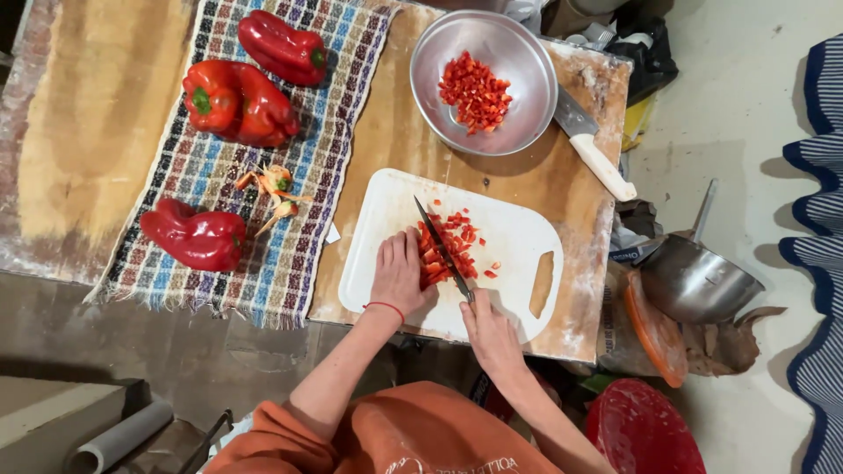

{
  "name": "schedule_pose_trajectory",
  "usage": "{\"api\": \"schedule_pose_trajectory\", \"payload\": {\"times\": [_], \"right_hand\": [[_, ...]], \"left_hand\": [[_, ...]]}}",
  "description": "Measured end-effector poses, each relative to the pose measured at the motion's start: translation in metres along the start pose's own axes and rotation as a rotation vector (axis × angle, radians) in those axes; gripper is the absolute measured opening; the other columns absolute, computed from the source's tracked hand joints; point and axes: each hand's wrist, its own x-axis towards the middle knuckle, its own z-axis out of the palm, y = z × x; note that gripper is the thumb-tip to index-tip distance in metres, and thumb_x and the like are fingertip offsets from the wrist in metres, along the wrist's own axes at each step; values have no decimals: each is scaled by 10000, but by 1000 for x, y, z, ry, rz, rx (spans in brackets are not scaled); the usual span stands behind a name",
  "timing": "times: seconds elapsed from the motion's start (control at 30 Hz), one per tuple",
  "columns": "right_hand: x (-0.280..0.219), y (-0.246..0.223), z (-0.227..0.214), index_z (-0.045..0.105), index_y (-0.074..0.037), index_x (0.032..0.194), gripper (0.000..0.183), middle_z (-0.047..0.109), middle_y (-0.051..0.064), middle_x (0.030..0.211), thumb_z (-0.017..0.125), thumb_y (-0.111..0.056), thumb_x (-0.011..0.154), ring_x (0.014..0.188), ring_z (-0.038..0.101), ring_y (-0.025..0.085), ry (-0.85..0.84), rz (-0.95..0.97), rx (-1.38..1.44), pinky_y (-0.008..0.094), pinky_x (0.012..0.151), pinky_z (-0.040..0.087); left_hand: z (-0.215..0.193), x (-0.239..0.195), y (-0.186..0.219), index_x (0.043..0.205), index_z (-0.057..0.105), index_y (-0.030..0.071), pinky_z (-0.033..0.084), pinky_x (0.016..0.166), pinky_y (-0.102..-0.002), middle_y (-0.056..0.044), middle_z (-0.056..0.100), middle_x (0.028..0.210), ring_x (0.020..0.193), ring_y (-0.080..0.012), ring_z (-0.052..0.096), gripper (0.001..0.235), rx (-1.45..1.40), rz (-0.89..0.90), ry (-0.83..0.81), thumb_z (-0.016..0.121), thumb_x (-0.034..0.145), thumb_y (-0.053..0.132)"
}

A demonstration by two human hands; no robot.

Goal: Chopping red bell peppers on a white cutting board using a kitchen knife.

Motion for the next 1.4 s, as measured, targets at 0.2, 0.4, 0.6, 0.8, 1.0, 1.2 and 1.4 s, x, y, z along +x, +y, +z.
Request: {"api": "schedule_pose_trajectory", "payload": {"times": [0.2, 0.4, 0.6, 0.8, 1.0, 1.2, 1.4], "right_hand": [[1, 7, 10, 452, -39, 1088, 306, 698, 278, 918, 536, -328, 1034, 835, 666, 516, 4, 35, -54, 606, 704, 511], [3, 3, 13, 433, -20, 1037, 318, 689, 291, 898, 501, -330, 1049, 809, 670, 509, -34, 2, -94, 586, 666, 529], [15, 6, 18, 437, -22, 1039, 309, 675, 289, 762, 504, -323, 1055, 748, 678, 503, -85, 36, -262, 599, 656, 526], [26, 10, 29, 444, -12, 993, 313, 666, 255, 657, 524, -311, 1040, 649, 688, 460, 19, -78, -339, 552, 588, 550], [30, 12, 29, 447, -15, 1017, 324, 671, 266, 668, 541, -326, 1022, 652, 684, 471, 21, -46, -324, 562, 587, 544], [13, 1, 14, 446, -38, 1044, 303, 678, 286, 734, 504, -335, 1040, 708, 671, 504, 0, 1, -250, 609, 632, 518], [10, 3, 19, 431, -20, 993, 301, 673, 258, 717, 508, -308, 1036, 650, 677, 477, 22, -91, -303, 568, 582, 536]], "left_hand": [[-3, -12, 2, 1486, 289, -106, 300, 1158, -506, -269, 412, 1416, 1330, -426, 392, 1066, -90, 36, 124, 835, 712, 384], [27, -24, -6, 1492, 294, -128, 248, 1189, -510, -305, 387, 1488, 1391, -445, 363, 921, -16, 54, 172, 689, 870, 425], [40, -24, -8, 1501, 287, -136, 210, 1215, -517, -306, 375, 1519, 1433, -422, 345, 863, 26, 72, 156, 598, 924, 425], [43, -25, -10, 1504, 289, -138, 204, 1223, -526, -306, 372, 1533, 1440, -432, 341, 841, 56, 96, 167, 590, 944, 413], [50, -24, -12, 1513, 280, -139, 206, 1222, -525, -313, 355, 1547, 1442, -442, 333, 838, 5, 82, 150, 569, 947, 406], [58, -24, -12, 1510, 283, -144, 202, 1221, -527, -322, 352, 1551, 1447, -444, 328, 823, 33, 68, 162, 541, 952, 402], [54, -25, -11, 1514, 278, -154, 193, 1226, -526, -329, 352, 1547, 1455, -438, 321, 815, 23, 76, 167, 520, 963, 395]]}}
